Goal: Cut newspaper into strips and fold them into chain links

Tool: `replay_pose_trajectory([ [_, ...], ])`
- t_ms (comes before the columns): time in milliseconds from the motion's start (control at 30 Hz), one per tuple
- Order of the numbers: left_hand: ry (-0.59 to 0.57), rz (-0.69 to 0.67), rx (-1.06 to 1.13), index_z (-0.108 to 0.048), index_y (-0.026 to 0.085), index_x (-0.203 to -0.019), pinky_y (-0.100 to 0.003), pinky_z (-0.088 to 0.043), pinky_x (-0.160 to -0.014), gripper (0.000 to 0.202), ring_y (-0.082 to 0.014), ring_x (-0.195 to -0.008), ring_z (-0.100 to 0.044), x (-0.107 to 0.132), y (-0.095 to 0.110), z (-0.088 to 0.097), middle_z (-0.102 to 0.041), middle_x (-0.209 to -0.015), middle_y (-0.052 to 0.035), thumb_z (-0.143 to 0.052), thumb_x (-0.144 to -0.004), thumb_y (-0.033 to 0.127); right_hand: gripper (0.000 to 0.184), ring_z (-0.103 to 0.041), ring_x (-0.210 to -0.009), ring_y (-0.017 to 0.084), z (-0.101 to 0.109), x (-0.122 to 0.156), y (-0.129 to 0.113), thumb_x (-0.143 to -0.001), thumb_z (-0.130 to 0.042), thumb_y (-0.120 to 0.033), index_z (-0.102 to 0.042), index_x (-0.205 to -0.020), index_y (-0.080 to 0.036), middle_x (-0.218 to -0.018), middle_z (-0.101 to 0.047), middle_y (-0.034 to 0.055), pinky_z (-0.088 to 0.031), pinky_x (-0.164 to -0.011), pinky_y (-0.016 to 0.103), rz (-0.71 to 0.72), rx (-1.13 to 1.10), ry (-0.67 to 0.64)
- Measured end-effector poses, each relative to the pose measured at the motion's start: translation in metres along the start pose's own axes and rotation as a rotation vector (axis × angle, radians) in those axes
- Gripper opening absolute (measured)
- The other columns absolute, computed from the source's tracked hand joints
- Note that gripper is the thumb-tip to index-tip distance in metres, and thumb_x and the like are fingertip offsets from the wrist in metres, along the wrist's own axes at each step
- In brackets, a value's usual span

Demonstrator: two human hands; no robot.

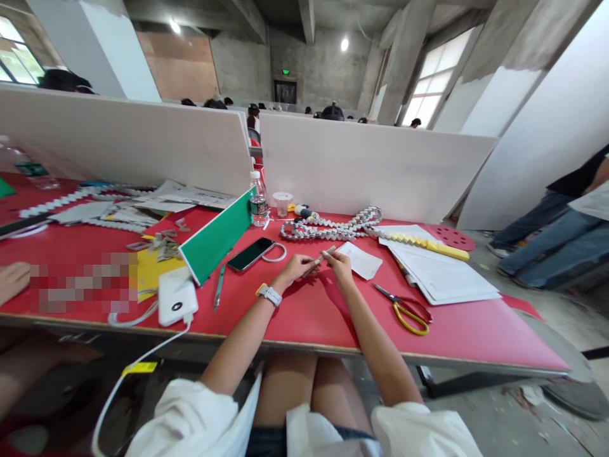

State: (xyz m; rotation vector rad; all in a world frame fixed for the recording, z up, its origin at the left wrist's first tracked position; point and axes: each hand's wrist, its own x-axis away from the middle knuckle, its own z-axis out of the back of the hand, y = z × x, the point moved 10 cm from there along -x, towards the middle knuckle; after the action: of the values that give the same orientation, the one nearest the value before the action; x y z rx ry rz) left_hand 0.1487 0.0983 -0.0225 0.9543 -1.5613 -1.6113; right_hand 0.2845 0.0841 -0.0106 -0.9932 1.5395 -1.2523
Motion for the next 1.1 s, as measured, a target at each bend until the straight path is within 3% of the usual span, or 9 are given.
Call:
replay_pose_trajectory([
  [200,-0.028,0.052,0.039,-0.070,0.007,-0.082,-0.032,-0.055,-0.053,0.051,-0.0202,-0.058,-0.066,0.003,-0.002,-0.002,-0.069,-0.071,-0.0134,-0.073,-0.063,0.054,0.028,-0.036,-0.050,0.009,0.010,0.002,-0.008,-0.061,-0.071,-0.043,-0.068,-0.065,-0.016,-0.050,-0.046,-0.0038,-0.032,-0.052,0.026,-0.008,-0.052,0.074],
  [500,0.034,-0.007,-0.017,-0.069,0.009,-0.080,-0.029,-0.054,-0.053,0.050,-0.0174,-0.058,-0.065,0.001,0.002,0.004,-0.070,-0.069,-0.0106,-0.074,-0.061,0.055,0.030,-0.036,-0.048,0.008,0.009,0.002,-0.009,-0.060,-0.073,-0.044,-0.068,-0.066,-0.015,-0.050,-0.046,-0.0048,-0.032,-0.050,0.025,-0.004,-0.070,0.072],
  [733,0.069,-0.095,-0.066,-0.069,0.011,-0.075,-0.027,-0.050,-0.055,0.041,-0.0144,-0.058,-0.061,0.001,0.012,0.006,-0.068,-0.068,-0.0071,-0.070,-0.067,0.051,0.031,-0.045,-0.046,0.009,-0.016,0.008,0.008,-0.060,-0.076,-0.044,-0.068,-0.067,-0.015,-0.055,-0.059,0.0006,-0.034,-0.047,0.024,-0.124,-0.061,-0.127],
  [900,0.059,0.046,0.098,-0.066,0.010,-0.081,-0.026,-0.048,-0.055,0.033,-0.0127,-0.055,-0.059,0.005,0.007,0.004,-0.067,-0.066,-0.0068,-0.068,-0.073,0.041,0.029,-0.052,-0.050,0.010,-0.028,0.013,0.005,-0.061,-0.077,-0.039,-0.072,-0.076,-0.015,-0.063,-0.066,0.0034,-0.039,-0.049,0.023,-0.130,-0.100,-0.252],
  [1100,-0.033,0.163,0.150,-0.061,0.016,-0.081,-0.024,-0.043,-0.050,0.016,-0.0126,-0.054,-0.058,0.007,-0.005,-0.005,-0.063,-0.062,-0.0046,-0.055,-0.083,0.030,0.023,-0.049,-0.050,0.010,-0.025,0.010,-0.003,-0.062,-0.075,-0.032,-0.074,-0.078,-0.015,-0.063,-0.067,0.0026,-0.037,-0.051,0.024,-0.028,-0.041,-0.239],
])
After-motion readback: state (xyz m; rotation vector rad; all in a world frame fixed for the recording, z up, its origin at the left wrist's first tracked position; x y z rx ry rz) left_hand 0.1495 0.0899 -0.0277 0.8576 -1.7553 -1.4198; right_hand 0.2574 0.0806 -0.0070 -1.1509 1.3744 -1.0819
